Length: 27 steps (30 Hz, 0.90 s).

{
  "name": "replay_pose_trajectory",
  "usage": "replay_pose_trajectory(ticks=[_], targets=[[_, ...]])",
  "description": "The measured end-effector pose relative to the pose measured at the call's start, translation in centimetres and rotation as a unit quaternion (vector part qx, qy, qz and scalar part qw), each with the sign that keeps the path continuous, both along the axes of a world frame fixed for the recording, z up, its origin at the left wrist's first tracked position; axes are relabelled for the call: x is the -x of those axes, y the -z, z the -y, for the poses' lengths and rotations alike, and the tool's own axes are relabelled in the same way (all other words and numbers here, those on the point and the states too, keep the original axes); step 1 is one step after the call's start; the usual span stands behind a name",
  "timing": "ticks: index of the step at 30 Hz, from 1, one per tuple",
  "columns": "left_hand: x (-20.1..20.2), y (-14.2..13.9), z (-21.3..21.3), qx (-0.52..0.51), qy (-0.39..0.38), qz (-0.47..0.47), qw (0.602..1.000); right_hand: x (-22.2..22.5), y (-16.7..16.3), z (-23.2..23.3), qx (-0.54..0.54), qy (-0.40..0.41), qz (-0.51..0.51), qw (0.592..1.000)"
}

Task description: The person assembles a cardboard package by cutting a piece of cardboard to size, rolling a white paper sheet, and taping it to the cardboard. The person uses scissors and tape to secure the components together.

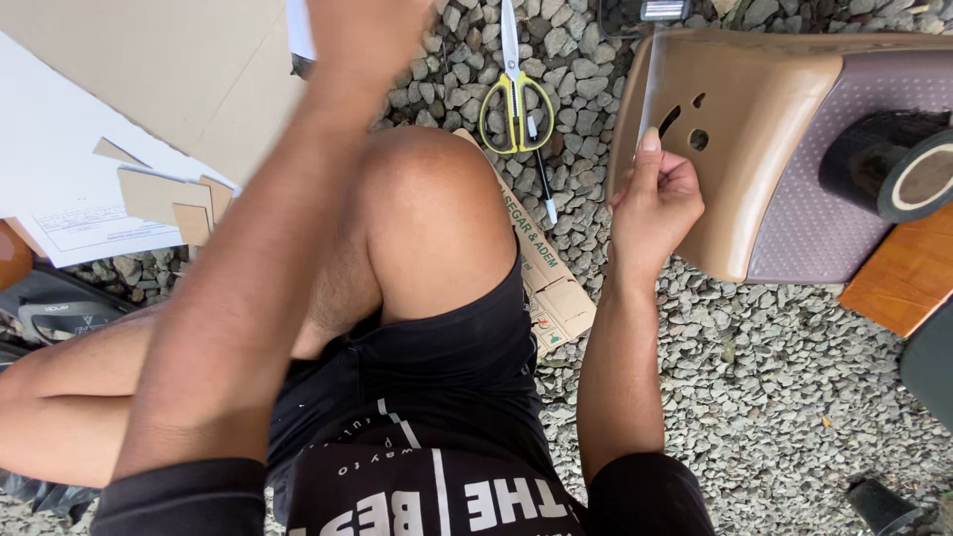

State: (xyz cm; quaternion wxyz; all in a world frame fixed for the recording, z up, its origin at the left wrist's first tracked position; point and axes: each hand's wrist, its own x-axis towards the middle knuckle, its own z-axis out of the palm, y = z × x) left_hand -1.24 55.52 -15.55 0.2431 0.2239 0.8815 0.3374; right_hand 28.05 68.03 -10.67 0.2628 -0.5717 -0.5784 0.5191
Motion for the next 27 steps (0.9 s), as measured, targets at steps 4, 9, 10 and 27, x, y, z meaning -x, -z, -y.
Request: replay_pose_trajectory(ticks=[4,9,10,27], targets=[[-9.5,-1.3,-11.8,-0.201,-0.037,-0.002,0.979,-0.5,-1.3,0.5,0.003,0.002,-0.023,1.0],[-15.2,-0.5,-15.8,-0.215,-0.173,0.265,0.924,-0.7,-0.3,0.9,-0.008,0.013,-0.005,1.0],[-15.3,0.0,-15.8,-0.216,-0.182,0.281,0.917,-0.7,0.1,1.2,0.0,0.018,-0.007,1.0],[-15.3,-3.6,-15.1,-0.046,-0.027,0.204,0.977,-2.3,-2.8,1.5,0.071,-0.033,0.092,0.993]])
